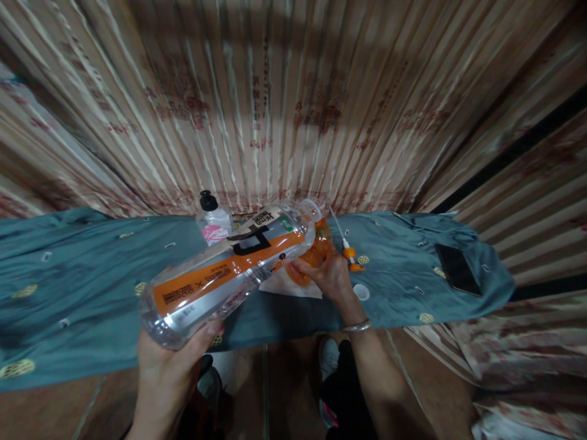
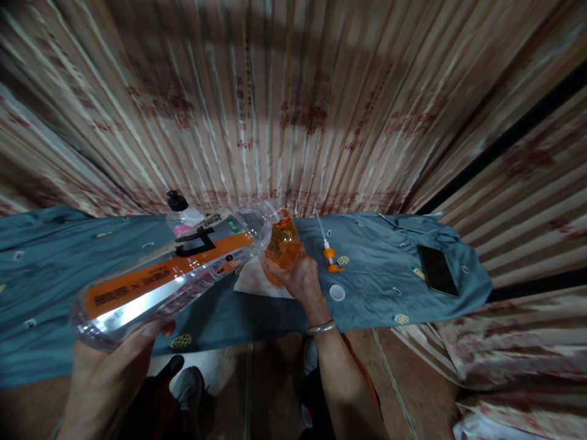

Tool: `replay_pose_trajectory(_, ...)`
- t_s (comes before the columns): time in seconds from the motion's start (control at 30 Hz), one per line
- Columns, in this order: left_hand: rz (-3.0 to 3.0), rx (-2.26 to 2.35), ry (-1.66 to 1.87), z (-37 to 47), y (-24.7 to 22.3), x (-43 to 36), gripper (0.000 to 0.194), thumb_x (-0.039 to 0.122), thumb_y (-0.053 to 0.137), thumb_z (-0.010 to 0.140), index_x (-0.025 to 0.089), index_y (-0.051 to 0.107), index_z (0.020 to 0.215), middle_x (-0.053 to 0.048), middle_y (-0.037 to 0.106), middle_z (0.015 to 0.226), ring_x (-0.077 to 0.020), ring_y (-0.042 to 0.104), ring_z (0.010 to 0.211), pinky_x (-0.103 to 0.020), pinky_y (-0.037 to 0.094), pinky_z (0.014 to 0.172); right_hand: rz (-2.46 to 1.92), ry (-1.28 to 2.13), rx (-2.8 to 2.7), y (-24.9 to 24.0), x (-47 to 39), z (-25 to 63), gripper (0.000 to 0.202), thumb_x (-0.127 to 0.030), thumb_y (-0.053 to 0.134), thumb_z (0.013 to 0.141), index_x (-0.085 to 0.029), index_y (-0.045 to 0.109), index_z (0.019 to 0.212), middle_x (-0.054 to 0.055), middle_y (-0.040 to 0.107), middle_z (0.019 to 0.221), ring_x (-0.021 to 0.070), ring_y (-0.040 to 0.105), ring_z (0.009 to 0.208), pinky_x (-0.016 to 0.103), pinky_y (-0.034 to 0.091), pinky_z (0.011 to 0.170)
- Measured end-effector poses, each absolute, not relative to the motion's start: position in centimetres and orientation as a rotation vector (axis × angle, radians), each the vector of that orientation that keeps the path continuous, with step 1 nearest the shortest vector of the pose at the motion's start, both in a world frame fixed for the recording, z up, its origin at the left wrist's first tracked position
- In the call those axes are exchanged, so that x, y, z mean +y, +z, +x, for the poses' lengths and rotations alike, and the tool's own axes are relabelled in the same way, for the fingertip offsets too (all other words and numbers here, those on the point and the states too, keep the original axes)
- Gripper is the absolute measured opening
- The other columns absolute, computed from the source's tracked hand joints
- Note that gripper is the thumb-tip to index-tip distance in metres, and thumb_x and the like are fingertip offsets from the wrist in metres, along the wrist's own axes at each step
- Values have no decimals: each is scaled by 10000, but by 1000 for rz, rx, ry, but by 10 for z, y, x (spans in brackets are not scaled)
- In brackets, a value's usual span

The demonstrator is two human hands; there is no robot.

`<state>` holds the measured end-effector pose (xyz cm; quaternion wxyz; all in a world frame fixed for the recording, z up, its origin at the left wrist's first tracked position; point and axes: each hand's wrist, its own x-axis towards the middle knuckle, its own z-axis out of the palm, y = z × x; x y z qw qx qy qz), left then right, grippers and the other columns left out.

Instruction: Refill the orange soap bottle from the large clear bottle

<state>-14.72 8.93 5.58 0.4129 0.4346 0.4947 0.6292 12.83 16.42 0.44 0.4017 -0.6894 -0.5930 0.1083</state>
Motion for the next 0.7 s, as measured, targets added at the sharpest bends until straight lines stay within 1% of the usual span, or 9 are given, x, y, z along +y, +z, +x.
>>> replay_pose_trajectory(0.1,1064,1246,1592,-145,58,89,439,345,1037,619,214,845,992,-58,847,830,-214,758,693,-271,609,632,-1749,297,-1502,6,163,128,568,-442,976,768,-210,740,1230,118,874,926,367,864,848,415,679,715)
replay_pose_trajectory(0.17,1027,1236,1609,-144,59,88,503,293,1044,599,232,841,1056,-51,862,893,-204,760,674,-272,616,624,-1740,310,-1501,8,162,128,535,-440,965,782,-222,736,1213,117,875,938,372,862,859,423,678,712)
replay_pose_trajectory(0.23,1021,1224,1610,-144,59,88,520,270,1042,593,240,838,1070,-38,852,849,-190,726,587,-280,608,574,-1747,311,-1505,10,162,128,523,-442,965,786,-224,730,1199,126,875,944,385,860,862,436,676,718)
replay_pose_trajectory(0.3,1052,1234,1596,-144,59,89,474,289,1041,586,225,845,1013,-44,840,791,-197,710,556,-286,600,540,-1762,305,-1513,12,161,128,533,-427,977,777,-216,727,1197,142,876,962,403,860,878,440,675,730)
replay_pose_trajectory(0.37,1072,1255,1594,-144,58,90,437,311,1036,599,220,850,984,-66,857,839,-226,757,647,-294,625,590,-1763,308,-1513,14,160,127,533,-388,985,775,-202,726,1202,158,875,999,415,862,926,430,673,753)
replay_pose_trajectory(0.43,1077,1257,1600,-146,57,90,448,301,1037,610,225,850,1009,-70,872,921,-235,788,750,-286,639,650,-1752,321,-1505,15,160,126,516,-357,984,784,-194,725,1200,163,875,1025,417,862,973,417,671,778)
replay_pose_trajectory(0.5,1070,1253,1597,-148,56,90,513,280,1042,617,238,838,1086,-57,872,972,-222,788,809,-270,638,695,-1739,335,-1493,16,159,125,498,-353,984,790,-196,726,1186,157,876,1036,410,861,991,408,669,791)
replay_pose_trajectory(0.63,1042,1271,1596,-150,54,88,728,287,1053,618,273,762,1285,-45,863,1101,-210,782,905,-261,634,767,-1731,331,-1480,16,158,124,492,-348,1003,762,-208,730,1147,145,880,1037,399,860,976,407,670,798)
replay_pose_trajectory(0.7,1067,1329,1592,-149,54,87,759,335,1045,626,274,740,1319,-54,855,1106,-228,781,909,-280,635,746,-1739,328,-1480,15,158,124,484,-316,1001,756,-199,729,1139,146,881,1016,391,863,941,401,671,790)
